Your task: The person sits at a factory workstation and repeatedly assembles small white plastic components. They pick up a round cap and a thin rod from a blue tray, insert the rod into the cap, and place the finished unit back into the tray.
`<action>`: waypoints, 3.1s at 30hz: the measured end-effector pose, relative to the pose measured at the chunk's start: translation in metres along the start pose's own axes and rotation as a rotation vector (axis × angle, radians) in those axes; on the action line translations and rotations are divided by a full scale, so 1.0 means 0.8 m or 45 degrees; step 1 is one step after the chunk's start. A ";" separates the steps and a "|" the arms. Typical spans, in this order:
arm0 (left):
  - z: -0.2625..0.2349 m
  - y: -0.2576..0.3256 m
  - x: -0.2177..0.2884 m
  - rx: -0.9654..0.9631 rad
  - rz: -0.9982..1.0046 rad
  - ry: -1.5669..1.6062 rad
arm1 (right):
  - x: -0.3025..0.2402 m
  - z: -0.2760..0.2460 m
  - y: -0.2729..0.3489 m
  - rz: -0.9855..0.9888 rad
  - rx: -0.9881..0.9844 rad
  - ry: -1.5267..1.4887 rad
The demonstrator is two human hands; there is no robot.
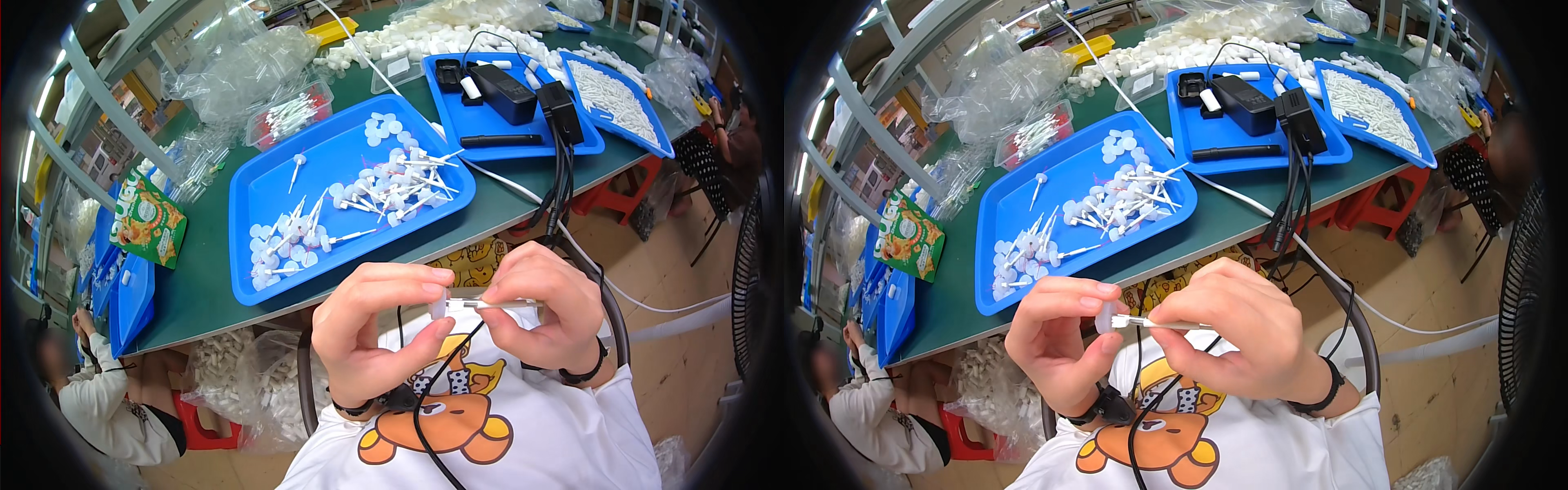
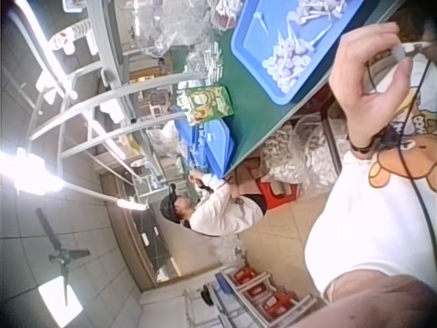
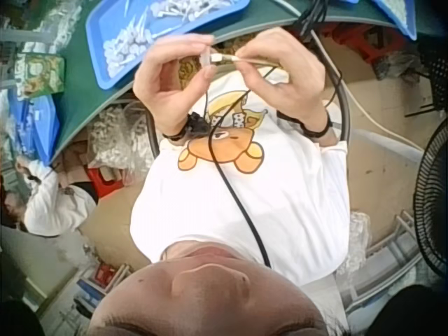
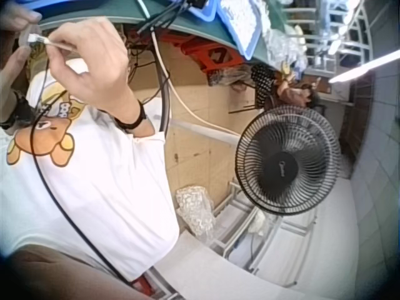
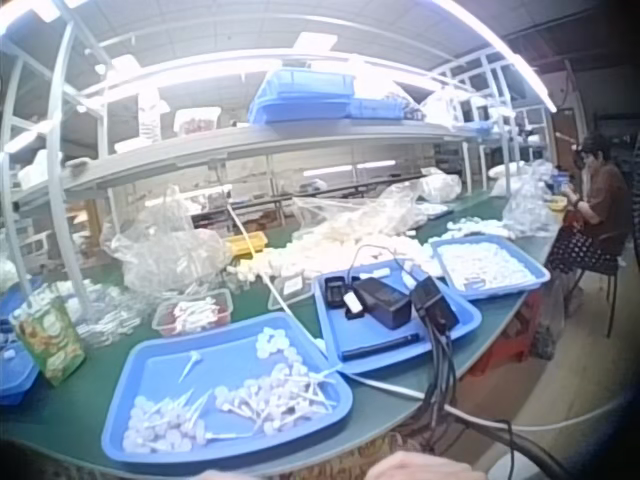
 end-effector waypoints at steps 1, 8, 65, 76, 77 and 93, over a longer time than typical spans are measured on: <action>0.000 0.000 0.000 -0.001 0.003 0.009 | -0.001 0.000 0.000 -0.007 0.008 0.009; 0.002 -0.001 0.002 -0.025 0.055 0.005 | -0.002 0.002 0.003 -0.023 0.051 0.057; 0.000 0.004 -0.002 -0.084 -0.036 0.026 | 0.004 0.004 0.003 -0.103 -0.056 0.046; 0.000 0.003 -0.001 -0.054 -0.044 0.033 | 0.002 -0.005 -0.002 -0.051 -0.066 0.081; 0.000 0.003 -0.001 -0.030 -0.049 0.035 | 0.002 -0.006 -0.003 -0.050 -0.068 0.085; -0.009 0.000 -0.002 0.010 -0.039 -0.022 | 0.006 -0.013 -0.005 -0.118 -0.075 0.082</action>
Point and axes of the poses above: each hand's wrist, its own y-axis away from the middle knuckle, its own z-axis out of the palm, x = y × z, the point moved 2 cm from there along -y, towards the middle knuckle, and after that the axes turned 4 degrees about z, right-handed, at the moved point
